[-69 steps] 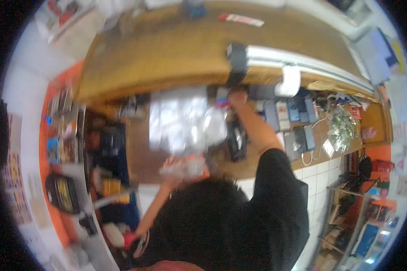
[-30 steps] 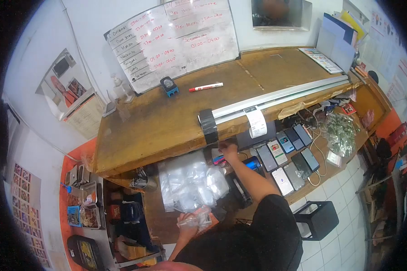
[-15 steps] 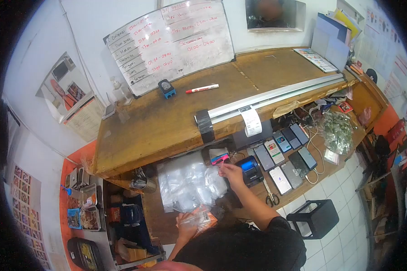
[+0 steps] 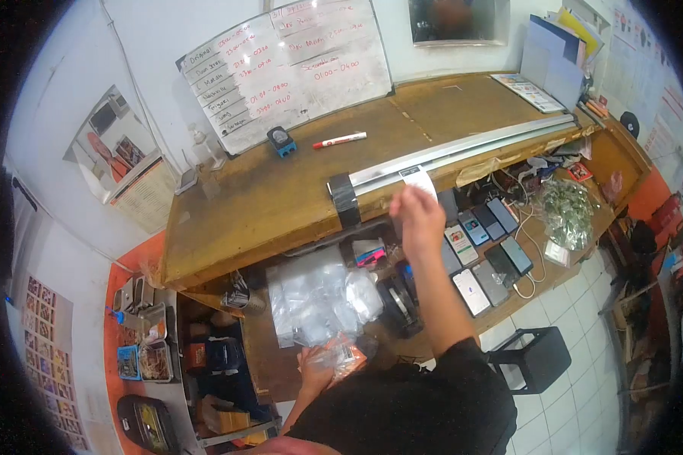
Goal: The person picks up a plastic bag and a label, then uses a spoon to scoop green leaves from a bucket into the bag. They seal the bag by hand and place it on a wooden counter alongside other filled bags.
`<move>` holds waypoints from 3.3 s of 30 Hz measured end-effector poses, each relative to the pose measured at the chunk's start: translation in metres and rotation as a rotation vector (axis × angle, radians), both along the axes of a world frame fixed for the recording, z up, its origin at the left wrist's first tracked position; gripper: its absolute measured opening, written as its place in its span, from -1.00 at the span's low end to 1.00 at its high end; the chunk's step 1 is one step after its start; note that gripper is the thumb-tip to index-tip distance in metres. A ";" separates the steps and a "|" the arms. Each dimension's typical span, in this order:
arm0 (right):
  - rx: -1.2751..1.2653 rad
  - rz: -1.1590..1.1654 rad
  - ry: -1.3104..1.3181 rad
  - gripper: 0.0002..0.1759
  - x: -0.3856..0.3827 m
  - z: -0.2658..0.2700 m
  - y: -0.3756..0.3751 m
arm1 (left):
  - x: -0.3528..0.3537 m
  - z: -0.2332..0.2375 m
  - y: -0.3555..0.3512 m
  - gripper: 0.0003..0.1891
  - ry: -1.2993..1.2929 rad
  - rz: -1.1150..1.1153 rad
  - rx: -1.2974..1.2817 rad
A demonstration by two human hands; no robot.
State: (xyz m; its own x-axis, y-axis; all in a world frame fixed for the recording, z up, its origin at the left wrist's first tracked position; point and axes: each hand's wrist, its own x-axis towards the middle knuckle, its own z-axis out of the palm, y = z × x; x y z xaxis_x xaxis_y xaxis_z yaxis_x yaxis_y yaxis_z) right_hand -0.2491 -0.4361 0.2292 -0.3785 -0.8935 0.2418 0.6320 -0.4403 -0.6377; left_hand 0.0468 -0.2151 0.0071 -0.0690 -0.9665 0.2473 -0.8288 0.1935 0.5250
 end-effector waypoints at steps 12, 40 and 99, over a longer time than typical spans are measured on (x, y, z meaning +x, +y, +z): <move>-0.020 0.298 0.255 -0.92 0.042 0.028 0.017 | -0.009 0.019 0.011 -0.69 -0.092 0.193 0.105; 0.523 1.522 0.955 -0.70 0.143 -0.284 0.119 | -0.028 0.010 -0.026 -0.76 -0.249 0.240 0.494; 0.507 1.448 0.980 -0.72 0.173 -0.226 0.149 | 0.017 -0.008 0.034 -0.83 0.263 -0.292 -0.349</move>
